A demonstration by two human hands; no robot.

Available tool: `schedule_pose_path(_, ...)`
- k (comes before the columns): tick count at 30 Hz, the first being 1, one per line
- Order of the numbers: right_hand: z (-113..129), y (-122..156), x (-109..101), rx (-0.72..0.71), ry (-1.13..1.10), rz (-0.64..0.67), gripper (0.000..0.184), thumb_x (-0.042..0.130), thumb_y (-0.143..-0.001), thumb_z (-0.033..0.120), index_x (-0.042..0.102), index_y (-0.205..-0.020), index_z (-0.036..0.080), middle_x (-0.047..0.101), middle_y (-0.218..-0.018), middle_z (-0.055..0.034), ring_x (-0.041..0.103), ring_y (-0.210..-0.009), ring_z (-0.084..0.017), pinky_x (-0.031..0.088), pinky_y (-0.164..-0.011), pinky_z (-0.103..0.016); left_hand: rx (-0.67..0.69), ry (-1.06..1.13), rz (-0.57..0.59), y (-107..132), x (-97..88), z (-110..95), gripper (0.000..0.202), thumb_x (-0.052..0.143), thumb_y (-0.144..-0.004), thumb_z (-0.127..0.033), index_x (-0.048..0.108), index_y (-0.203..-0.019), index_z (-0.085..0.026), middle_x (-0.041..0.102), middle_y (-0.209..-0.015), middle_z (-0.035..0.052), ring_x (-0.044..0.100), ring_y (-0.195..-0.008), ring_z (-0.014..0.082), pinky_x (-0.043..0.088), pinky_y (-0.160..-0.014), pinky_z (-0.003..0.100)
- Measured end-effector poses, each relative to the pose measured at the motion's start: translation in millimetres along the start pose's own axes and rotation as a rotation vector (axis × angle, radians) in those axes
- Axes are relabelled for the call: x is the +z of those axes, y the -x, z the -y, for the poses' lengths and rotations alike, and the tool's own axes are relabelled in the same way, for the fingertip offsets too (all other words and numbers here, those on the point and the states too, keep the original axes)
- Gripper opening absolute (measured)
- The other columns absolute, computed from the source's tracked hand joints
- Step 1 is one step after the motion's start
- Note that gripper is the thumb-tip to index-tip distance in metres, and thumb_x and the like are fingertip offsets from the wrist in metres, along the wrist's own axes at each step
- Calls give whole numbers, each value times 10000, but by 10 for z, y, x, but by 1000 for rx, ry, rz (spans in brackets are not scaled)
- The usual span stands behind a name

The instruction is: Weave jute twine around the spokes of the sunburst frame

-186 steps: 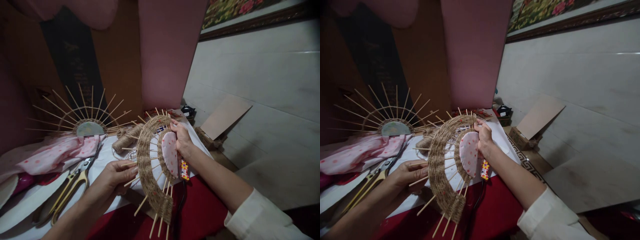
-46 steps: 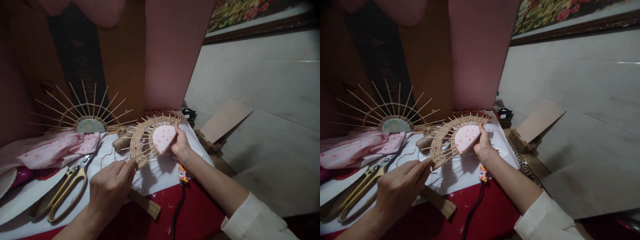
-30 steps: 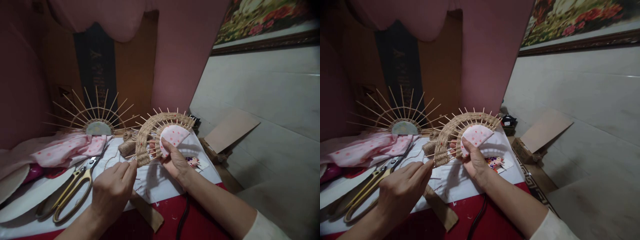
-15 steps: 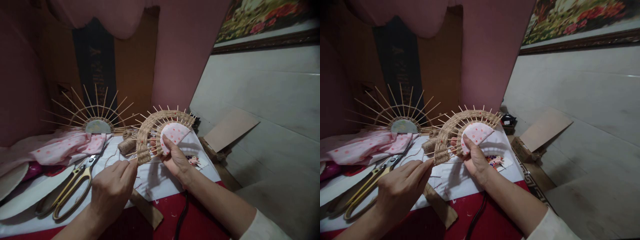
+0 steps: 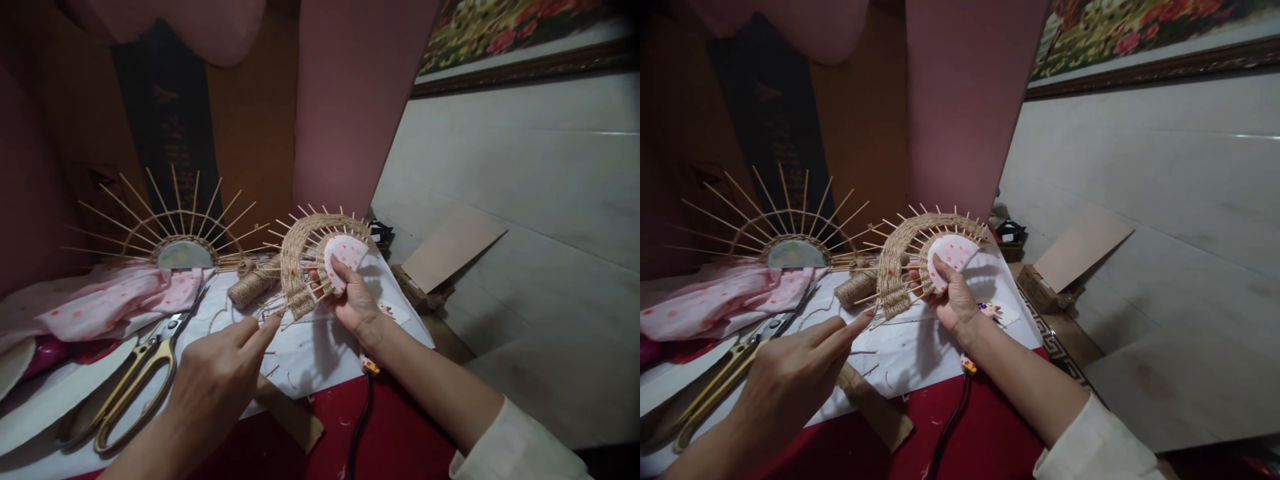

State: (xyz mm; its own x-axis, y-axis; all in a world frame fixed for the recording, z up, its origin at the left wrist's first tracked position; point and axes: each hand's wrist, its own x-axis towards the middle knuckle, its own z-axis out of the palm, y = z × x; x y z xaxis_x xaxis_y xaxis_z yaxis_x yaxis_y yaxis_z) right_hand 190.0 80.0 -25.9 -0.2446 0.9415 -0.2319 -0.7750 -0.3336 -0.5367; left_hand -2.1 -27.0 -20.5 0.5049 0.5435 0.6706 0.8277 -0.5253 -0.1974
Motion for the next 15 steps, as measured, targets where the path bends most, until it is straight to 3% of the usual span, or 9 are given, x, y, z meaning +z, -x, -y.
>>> schedule_pose_path(7,-31,68,41,84,-13,-7,126,648,-758,203,594,-851,136,698,-720,-71,665,-586,-147,560,-490,-231,-3,130,3,11,59,19,234,415,-900,-125,574,-1069,-158,522,-568,-30,485,-408,110,355,-395,212)
schedule_pose_path(15,-11,74,63,52,-44,5,139,641,-758,175,600,-879,122,699,-759,-96,670,-628,-152,557,-505,-218,-28,184,-3,31,136,-78,213,420,-881,-99,564,-1033,-140,577,-566,-7,538,-432,134,416,-414,224)
